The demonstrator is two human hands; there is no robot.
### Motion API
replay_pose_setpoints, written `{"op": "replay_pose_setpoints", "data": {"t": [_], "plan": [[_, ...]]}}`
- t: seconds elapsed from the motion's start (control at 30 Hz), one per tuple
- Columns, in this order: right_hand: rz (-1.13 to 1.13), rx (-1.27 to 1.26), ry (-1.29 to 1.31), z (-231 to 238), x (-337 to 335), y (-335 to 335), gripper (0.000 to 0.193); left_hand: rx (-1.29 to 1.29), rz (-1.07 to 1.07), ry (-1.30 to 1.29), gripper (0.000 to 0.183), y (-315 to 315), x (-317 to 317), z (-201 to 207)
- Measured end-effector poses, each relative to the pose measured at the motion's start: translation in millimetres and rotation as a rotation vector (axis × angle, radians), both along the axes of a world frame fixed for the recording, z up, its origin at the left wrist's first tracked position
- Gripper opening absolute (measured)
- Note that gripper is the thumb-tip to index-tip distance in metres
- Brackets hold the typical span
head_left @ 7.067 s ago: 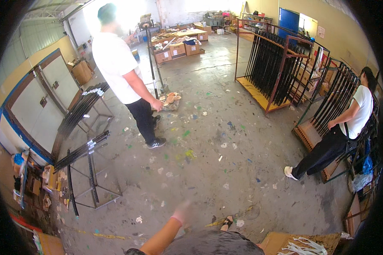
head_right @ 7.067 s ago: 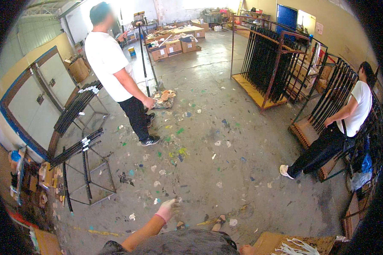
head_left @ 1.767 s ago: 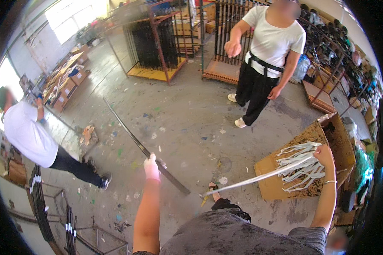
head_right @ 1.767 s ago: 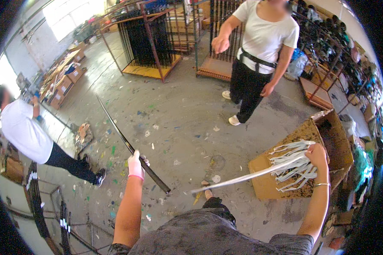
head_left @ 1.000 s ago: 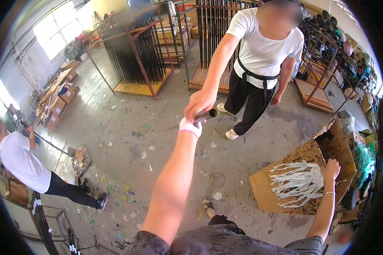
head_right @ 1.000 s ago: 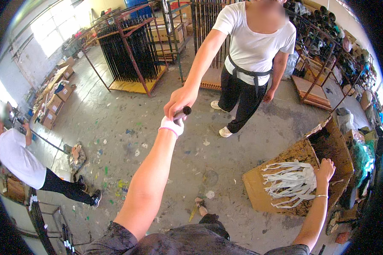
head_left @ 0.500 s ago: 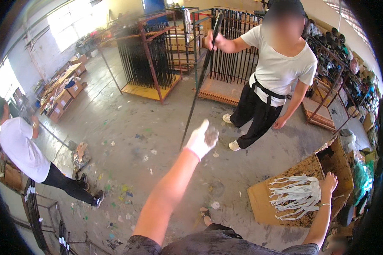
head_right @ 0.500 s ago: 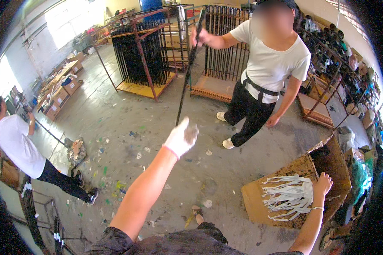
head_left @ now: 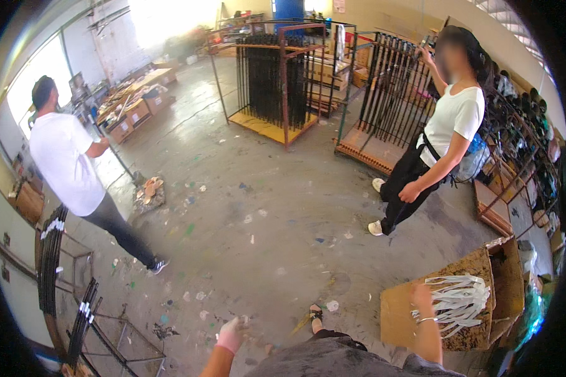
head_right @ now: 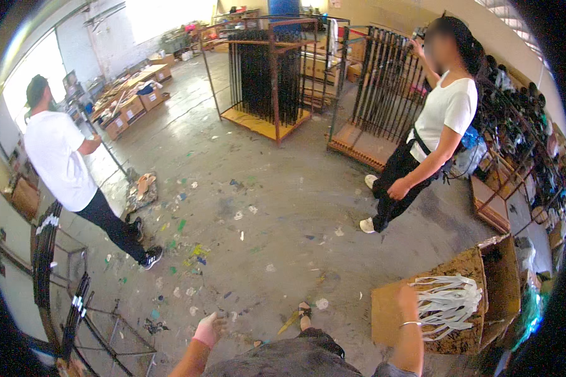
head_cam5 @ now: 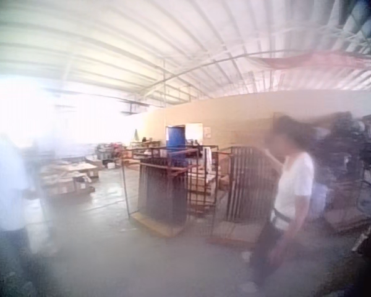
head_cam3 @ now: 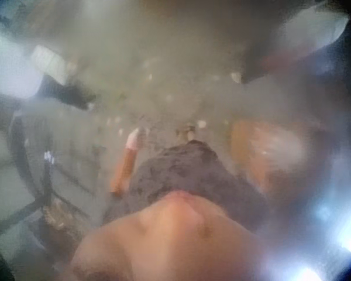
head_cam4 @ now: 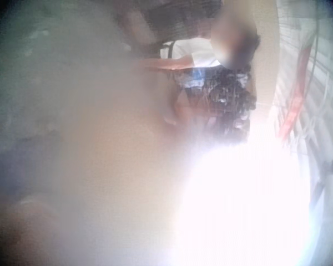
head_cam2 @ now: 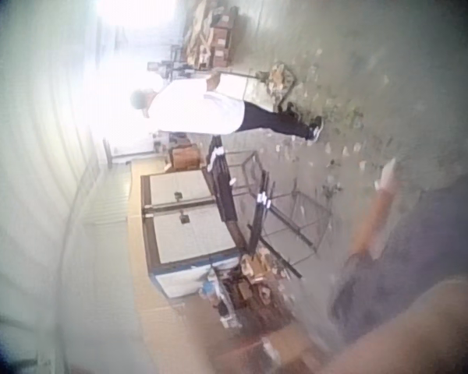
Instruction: The person wraps white tape around the handles of several long metal poles by hand, receiving each pole from another person and handing it back after applying the tape.
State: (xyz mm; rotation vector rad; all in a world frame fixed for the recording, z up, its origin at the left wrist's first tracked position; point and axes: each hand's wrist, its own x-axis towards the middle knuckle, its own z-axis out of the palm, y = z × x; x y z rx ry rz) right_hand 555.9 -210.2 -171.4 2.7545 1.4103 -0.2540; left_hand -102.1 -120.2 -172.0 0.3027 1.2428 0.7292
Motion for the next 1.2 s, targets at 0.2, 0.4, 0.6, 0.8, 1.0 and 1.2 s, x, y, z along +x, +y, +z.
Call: {"op": "replay_pose_setpoints", "data": {"t": [0.2,0.4,0.6,0.8,1.0,1.2], "plan": [[0.114,-0.487,0.593,-146.6,-106.2,-48.1,0.030,-0.023,0.518,-0.085,0.047,-78.2,-46.9,-0.8],[-0.346,-0.429,0.963,-160.2,-133.9,-60.2,0.029,-0.004,0.649,-0.112,0.037,-83.2,-41.7,6.8],[-0.241,-0.059,0.845,-139.3,-126.4,-15.7,0.022,0.202,0.407,-0.058,0.036,-59.2,-26.2,17.0],[-0.181,-0.148,0.755,-143.6,-124.6,-21.8,0.026,0.445,0.110,0.286,0.025,-36.3,-12.8,3.7],[-0.478,-0.236,1.017,-182.9,-114.6,-69.8,0.027,0.211,0.332,0.028,0.025,-31.1,-6.2,-34.7],[-0.371,-0.311,1.074,-196.4,-95.8,-61.6,0.021,0.411,0.174,0.195,0.034,-34.7,3.8,-68.5]]}}
